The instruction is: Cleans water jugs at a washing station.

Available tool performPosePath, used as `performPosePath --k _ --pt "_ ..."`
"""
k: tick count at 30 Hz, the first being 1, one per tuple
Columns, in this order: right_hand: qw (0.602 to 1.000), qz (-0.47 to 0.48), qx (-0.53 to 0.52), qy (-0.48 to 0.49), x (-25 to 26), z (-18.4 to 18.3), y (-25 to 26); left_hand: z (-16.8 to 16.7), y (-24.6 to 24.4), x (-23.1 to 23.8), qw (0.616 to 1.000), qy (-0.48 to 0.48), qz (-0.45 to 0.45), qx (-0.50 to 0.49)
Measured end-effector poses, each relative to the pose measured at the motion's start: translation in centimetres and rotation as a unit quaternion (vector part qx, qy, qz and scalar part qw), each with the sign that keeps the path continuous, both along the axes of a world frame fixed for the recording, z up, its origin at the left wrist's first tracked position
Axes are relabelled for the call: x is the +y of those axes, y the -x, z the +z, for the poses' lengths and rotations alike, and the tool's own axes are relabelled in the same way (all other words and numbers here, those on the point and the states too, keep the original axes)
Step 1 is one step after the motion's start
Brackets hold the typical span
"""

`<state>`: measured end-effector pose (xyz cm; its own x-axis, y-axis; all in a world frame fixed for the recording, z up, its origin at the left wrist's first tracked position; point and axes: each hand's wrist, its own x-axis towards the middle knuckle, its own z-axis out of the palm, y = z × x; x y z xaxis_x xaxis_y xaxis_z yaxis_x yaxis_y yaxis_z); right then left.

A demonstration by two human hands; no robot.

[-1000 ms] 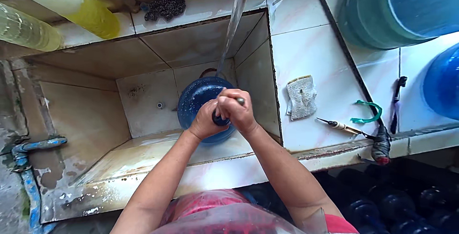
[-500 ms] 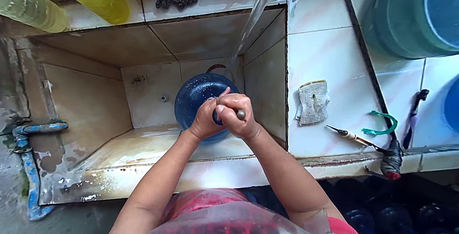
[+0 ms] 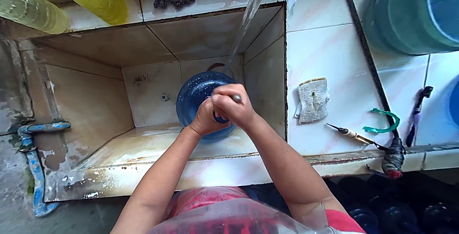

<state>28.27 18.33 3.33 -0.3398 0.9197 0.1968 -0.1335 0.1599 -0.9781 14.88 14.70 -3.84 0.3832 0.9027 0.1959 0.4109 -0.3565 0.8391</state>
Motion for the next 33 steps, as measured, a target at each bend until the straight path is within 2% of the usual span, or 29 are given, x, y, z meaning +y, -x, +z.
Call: performPosePath --k 3,5,7,8,10,12,13,15,17,18,20,22,24,26,27,29,30,31,33 --pt "1.000 -0.008 -0.017 0.023 0.4 0.0 0.0 -0.3 0.1 0.2 1.000 0.009 -0.007 0.008" --pt "0.994 -0.075 0.068 0.038 -0.6 -0.3 -0.7 0.1 -0.3 0.5 1.000 0.003 -0.008 0.002" --pt "0.984 -0.132 0.119 0.011 -1.7 -0.4 -1.4 0.5 -1.0 0.7 1.000 0.004 -0.013 -0.004" --pt "0.986 -0.138 0.089 -0.023 -2.0 -0.5 -1.6 0.7 -1.4 0.8 1.000 0.006 -0.015 0.001" --pt "0.992 -0.099 -0.034 -0.072 -2.1 -0.3 -1.5 0.7 -2.1 0.7 1.000 0.002 -0.018 0.010" --pt "0.996 -0.032 -0.084 -0.024 -1.7 0.3 -1.2 0.7 -2.3 0.3 1.000 0.015 -0.021 0.018" --pt "0.998 -0.026 -0.055 0.018 -1.4 0.2 -1.3 0.6 -2.3 0.1 0.999 0.021 -0.014 0.021" --pt "0.992 -0.088 0.050 0.075 -1.3 -0.6 -1.7 0.4 -2.1 0.3 0.997 0.071 -0.015 0.024" --pt "0.977 -0.177 0.111 0.053 -1.7 -1.7 -1.7 0.5 -2.2 0.9 0.995 0.100 -0.013 0.024" --pt "0.977 -0.194 0.087 0.018 -2.0 -2.2 -1.7 0.6 -2.3 1.2 0.995 0.100 -0.013 0.025" --pt "0.984 -0.174 -0.035 -0.017 -2.3 -2.1 -1.4 1.1 -2.4 1.0 0.995 0.094 -0.018 0.030" --pt "0.982 -0.146 -0.108 0.041 -2.3 -0.5 -0.9 1.7 -2.0 -0.2 0.992 0.123 -0.021 0.026" --pt "0.981 -0.142 -0.095 0.089 -2.9 0.3 -0.2 3.2 -0.3 -1.5 0.973 0.224 -0.039 0.024" --pt "0.982 -0.115 -0.101 0.108 -4.1 1.1 0.7 5.7 2.4 -3.2 0.934 0.354 -0.015 -0.046" --pt "0.983 -0.083 -0.119 0.114 -5.1 1.8 1.5 6.8 3.8 -4.0 0.891 0.441 0.033 -0.103" --pt "0.975 0.010 -0.195 0.110 -7.4 3.7 3.9 7.9 6.4 -4.3 0.748 0.620 0.117 -0.206" --pt "0.954 0.063 -0.274 0.099 -8.7 4.9 5.5 7.9 7.4 -3.9 0.684 0.674 0.126 -0.250" --pt "0.922 0.119 -0.352 0.103 -10.1 6.1 7.3 7.5 7.9 -3.6 0.636 0.707 0.118 -0.286" --pt "0.869 0.190 -0.442 0.115 -13.0 6.7 10.2 5.3 8.0 -3.1 0.581 0.744 0.081 -0.321"
